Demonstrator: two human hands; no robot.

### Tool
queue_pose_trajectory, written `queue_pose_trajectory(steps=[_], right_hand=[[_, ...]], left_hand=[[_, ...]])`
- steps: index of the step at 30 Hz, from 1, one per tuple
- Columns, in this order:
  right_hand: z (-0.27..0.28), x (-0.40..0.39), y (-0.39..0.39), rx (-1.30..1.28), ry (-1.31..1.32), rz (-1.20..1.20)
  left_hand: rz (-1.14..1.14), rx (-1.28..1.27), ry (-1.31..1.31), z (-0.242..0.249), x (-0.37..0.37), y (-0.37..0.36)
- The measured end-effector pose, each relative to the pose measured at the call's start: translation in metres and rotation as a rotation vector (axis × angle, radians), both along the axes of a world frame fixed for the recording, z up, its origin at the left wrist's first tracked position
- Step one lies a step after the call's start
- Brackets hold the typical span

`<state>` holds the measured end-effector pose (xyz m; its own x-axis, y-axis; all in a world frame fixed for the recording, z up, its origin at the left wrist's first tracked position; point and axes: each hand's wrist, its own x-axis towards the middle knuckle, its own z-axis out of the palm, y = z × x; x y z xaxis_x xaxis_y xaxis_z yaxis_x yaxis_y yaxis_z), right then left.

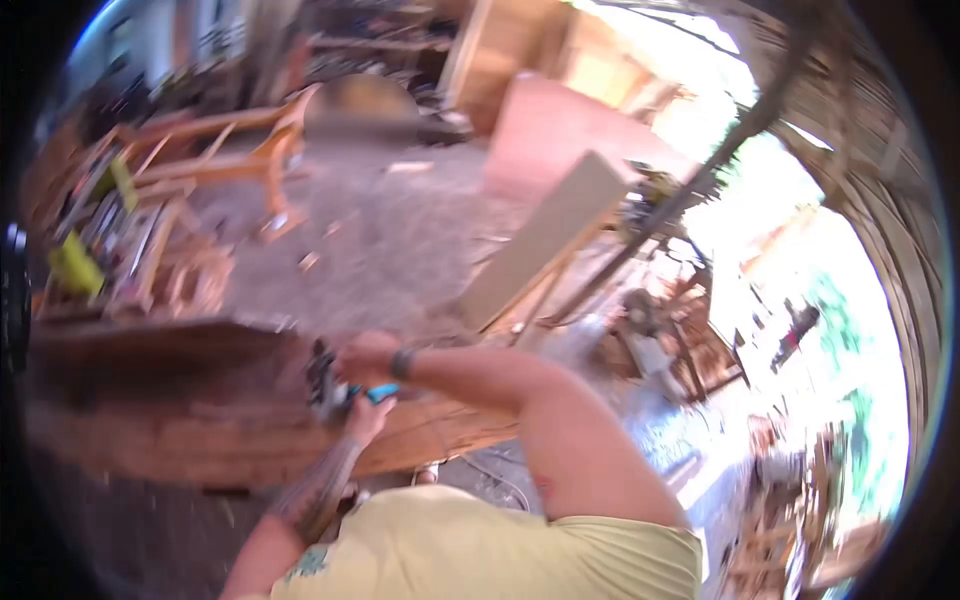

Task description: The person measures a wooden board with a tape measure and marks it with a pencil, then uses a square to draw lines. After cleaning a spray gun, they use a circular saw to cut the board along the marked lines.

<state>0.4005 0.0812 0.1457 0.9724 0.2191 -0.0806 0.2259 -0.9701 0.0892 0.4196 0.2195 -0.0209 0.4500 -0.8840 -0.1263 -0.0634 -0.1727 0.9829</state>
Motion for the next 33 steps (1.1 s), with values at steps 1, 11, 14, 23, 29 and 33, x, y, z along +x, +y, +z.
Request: queue_pose_trajectory(steps=[1,11,14,23,29,33], right_hand=[[0.005,-0.001,0.006,0.064,-0.042,-0.106],[0.017,-0.013,0.045,0.211,-0.057,-0.449],[0.036,-0.019,0.05,0.261,-0.034,-0.484],[0.003,-0.043,0.025,0.559,-0.272,-0.603],[0.007,-0.051,0.019,0.657,-0.13,-0.681],[0.006,-0.049,0.015,0.713,-0.087,-0.664]], left_hand=[[-0.009,-0.113,0.018,0.017,0.0,0.006],[0.04,-0.045,-0.12,0.012,0.003,0.007],[-0.005,-0.006,-0.417,0.004,0.006,0.022],[0.34,0.105,0.179,0.01,0.07,0.15],[0.445,0.25,0.351,-0.057,0.146,0.058],[0.609,0.341,0.628,-0.046,0.158,0.022]])
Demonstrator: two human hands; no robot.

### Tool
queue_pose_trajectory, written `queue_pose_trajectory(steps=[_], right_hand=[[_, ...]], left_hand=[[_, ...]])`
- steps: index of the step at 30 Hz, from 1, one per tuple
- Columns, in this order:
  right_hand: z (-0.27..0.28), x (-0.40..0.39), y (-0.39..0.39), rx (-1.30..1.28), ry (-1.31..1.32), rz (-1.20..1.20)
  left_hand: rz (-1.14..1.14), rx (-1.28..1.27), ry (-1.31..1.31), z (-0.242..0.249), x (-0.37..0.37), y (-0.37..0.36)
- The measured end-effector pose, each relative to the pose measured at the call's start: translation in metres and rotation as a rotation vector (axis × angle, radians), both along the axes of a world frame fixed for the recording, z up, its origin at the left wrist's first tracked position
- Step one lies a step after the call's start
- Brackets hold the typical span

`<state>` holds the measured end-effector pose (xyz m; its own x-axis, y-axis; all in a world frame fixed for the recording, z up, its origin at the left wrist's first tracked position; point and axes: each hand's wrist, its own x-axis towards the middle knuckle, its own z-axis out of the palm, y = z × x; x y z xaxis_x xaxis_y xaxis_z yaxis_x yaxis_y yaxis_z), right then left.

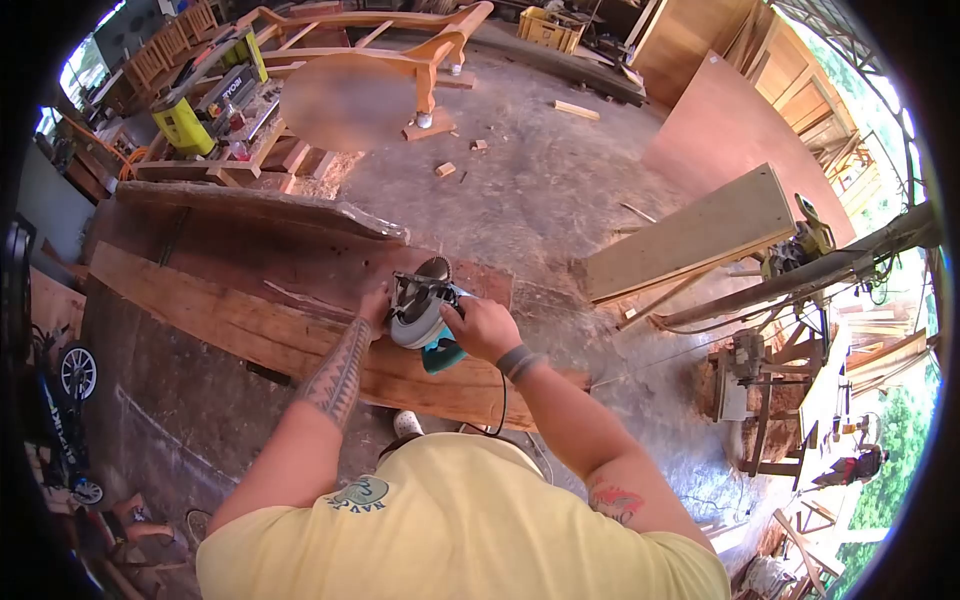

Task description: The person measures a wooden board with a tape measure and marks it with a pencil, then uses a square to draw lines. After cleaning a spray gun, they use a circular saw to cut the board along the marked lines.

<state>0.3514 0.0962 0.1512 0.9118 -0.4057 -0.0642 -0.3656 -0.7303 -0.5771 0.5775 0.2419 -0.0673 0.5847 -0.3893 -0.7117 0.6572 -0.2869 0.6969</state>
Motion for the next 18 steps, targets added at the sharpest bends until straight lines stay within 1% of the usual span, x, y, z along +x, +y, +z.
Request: queue_pose_trajectory(steps=[3,5,6,8,9,10,12,13,14,17,18], right_hand=[[-0.005,-0.001,-0.006,0.041,-0.015,-0.016],[-0.01,-0.009,-0.009,0.088,-0.061,-0.063],[-0.01,-0.017,-0.011,0.156,-0.051,-0.074],[-0.005,-0.043,-0.023,0.289,-0.035,-0.091],[-0.011,-0.06,-0.024,0.345,-0.016,-0.098],[-0.021,-0.08,-0.021,0.4,0.003,-0.104],[-0.045,-0.112,-0.008,0.507,0.027,-0.104],[-0.062,-0.125,0.0,0.558,0.033,-0.098],[-0.071,-0.134,0.006,0.611,0.04,-0.095],[-0.079,-0.15,0.019,0.706,0.086,-0.073],[-0.076,-0.15,0.02,0.646,0.136,-0.038]], left_hand=[[0.052,-0.072,0.114,0.003,-0.001,-0.014],[0.111,-0.114,0.094,0.002,-0.002,-0.023],[0.139,-0.134,0.084,0.001,-0.003,-0.026],[0.141,-0.127,-0.163,0.027,-0.013,-0.032],[0.14,-0.125,-0.285,0.05,-0.019,-0.032],[0.13,-0.141,-0.432,0.076,-0.026,-0.028],[0.083,-0.115,-0.614,0.114,-0.042,-0.018],[0.058,-0.105,-0.704,0.127,-0.05,-0.015],[0.078,-0.166,-0.807,0.133,-0.06,-0.011],[0.023,-0.248,-0.814,0.151,-0.081,0.003],[-0.002,-0.253,-0.828,0.153,-0.086,0.007]])
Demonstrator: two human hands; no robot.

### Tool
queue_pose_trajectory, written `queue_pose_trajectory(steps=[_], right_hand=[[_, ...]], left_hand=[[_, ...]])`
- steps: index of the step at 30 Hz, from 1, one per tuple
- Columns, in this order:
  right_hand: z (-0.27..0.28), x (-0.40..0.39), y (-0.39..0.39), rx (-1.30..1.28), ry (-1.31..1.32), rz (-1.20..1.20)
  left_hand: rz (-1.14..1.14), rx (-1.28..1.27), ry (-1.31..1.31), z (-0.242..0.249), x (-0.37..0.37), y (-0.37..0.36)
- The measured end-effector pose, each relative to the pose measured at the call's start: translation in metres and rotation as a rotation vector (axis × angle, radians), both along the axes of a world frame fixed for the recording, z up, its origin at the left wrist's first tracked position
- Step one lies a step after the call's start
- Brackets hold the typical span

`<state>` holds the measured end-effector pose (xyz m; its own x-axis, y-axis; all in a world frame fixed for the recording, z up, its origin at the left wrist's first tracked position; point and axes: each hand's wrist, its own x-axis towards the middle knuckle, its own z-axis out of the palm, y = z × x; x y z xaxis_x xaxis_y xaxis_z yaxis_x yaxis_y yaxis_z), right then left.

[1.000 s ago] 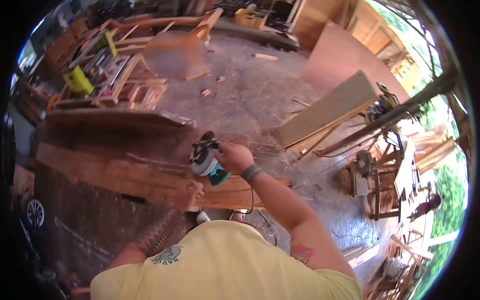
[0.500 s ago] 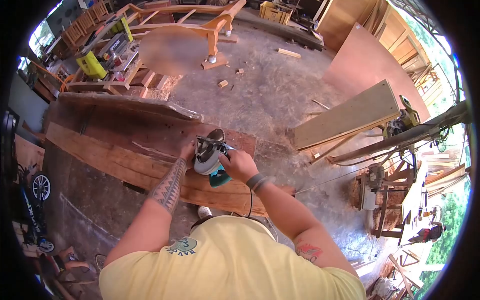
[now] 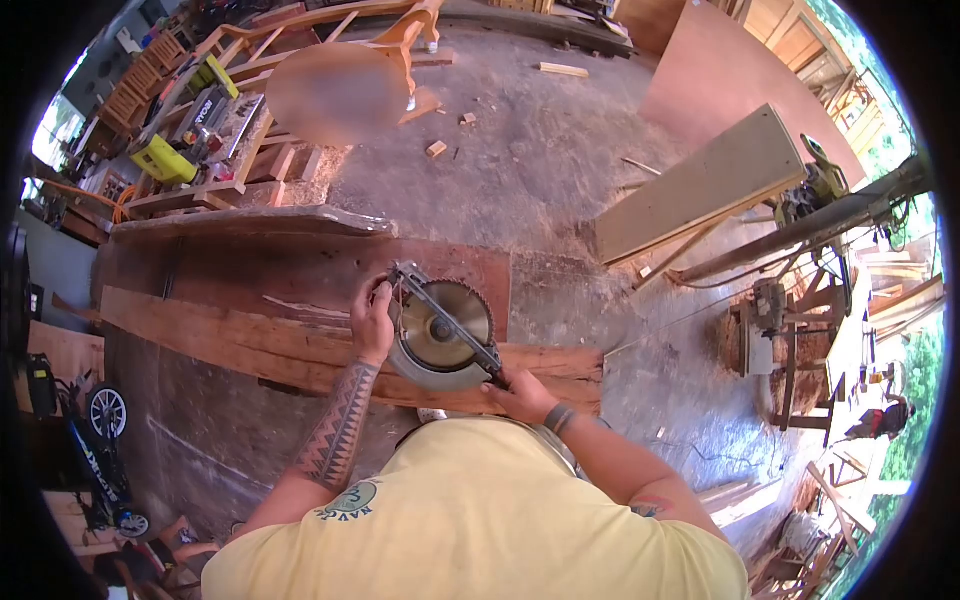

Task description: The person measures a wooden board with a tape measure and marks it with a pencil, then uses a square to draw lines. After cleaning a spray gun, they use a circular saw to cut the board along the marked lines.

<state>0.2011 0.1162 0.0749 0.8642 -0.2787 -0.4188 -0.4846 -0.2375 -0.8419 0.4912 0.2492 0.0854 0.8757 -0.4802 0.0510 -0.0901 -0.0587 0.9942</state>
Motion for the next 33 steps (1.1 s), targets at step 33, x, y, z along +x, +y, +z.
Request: queue_pose_trajectory(steps=[33], right_hand=[[0.082,0.036,0.085,-0.74,0.053,-0.082]], left_hand=[[-0.676,0.252,-0.213,0.062,-0.03,-0.006]])
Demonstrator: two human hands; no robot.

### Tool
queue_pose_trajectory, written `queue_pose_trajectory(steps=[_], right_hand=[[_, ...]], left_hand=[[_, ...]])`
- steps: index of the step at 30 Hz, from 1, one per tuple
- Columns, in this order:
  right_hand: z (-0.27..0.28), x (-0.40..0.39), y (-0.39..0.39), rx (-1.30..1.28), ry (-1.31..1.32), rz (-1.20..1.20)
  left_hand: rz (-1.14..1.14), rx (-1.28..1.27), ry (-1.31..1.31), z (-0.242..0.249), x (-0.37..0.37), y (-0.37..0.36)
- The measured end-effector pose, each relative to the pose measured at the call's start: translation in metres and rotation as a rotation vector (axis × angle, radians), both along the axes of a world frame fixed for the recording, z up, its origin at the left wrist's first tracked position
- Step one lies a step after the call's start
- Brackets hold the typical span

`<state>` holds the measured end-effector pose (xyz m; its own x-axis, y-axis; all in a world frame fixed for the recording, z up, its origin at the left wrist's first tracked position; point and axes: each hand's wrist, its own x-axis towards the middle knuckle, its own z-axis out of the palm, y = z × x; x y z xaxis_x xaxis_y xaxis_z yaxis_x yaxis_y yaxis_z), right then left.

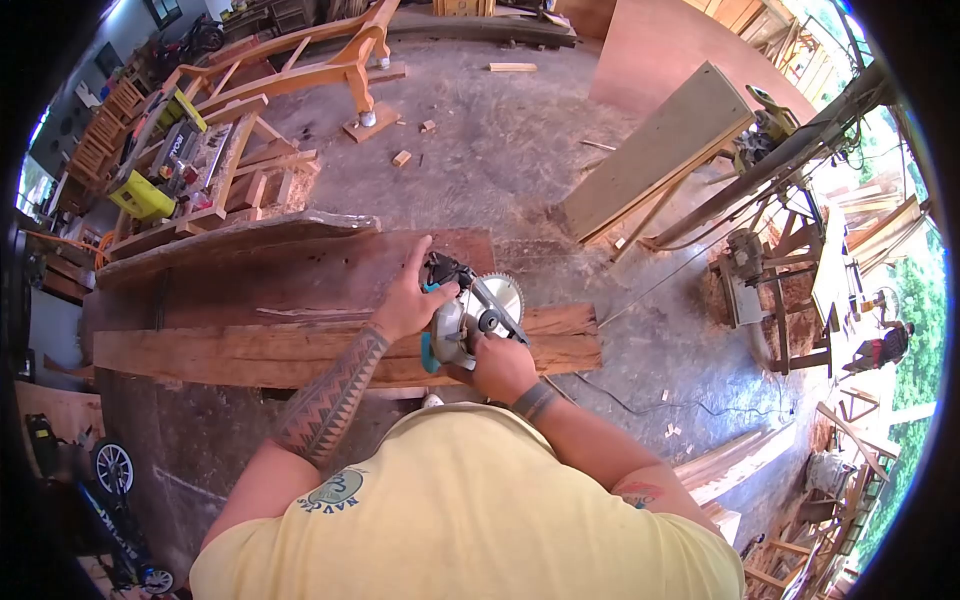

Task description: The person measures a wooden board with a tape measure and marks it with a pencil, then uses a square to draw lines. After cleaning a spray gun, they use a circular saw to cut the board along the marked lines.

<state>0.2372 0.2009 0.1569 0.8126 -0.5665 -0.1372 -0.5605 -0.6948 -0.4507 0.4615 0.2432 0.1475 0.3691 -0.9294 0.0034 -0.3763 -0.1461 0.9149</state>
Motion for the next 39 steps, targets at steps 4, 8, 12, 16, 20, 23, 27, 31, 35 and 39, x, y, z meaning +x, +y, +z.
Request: queue_pose_trajectory(steps=[4,8,12,16,20,23,27,31,35,39], right_hand=[[0.006,-0.008,0.005,-0.036,-0.025,0.011],[-0.001,-0.016,0.003,-0.047,-0.02,0.029],[-0.016,-0.031,0.003,-0.051,-0.019,0.085],[-0.029,-0.043,0.005,-0.035,-0.013,0.106],[-0.024,-0.047,0.005,-0.019,-0.052,0.074],[-0.022,-0.051,0.002,-0.044,-0.045,0.072],[-0.015,-0.061,-0.011,-0.036,0.018,0.121],[-0.032,-0.085,-0.037,0.113,-0.249,0.144],[-0.042,-0.089,-0.049,0.159,-0.366,0.182],[-0.04,-0.096,-0.054,0.201,-0.308,0.14]], left_hand=[[-0.177,0.102,0.196,0.004,0.011,-0.007],[-0.278,0.155,0.102,0.001,0.021,-0.006],[-0.414,0.287,0.134,0.015,0.044,0.009],[-0.339,0.158,-0.323,0.021,0.057,0.013],[-0.38,-0.346,-0.348,-0.048,0.064,0.0],[-0.376,-0.252,-0.256,-0.049,0.059,0.0],[-0.352,-0.196,-0.402,-0.023,0.047,0.004],[-0.39,-0.284,-0.58,0.019,0.019,-0.001],[-0.364,-0.227,-0.642,0.021,0.01,-0.002],[-0.248,-0.256,-0.588,0.025,-0.001,-0.006]])
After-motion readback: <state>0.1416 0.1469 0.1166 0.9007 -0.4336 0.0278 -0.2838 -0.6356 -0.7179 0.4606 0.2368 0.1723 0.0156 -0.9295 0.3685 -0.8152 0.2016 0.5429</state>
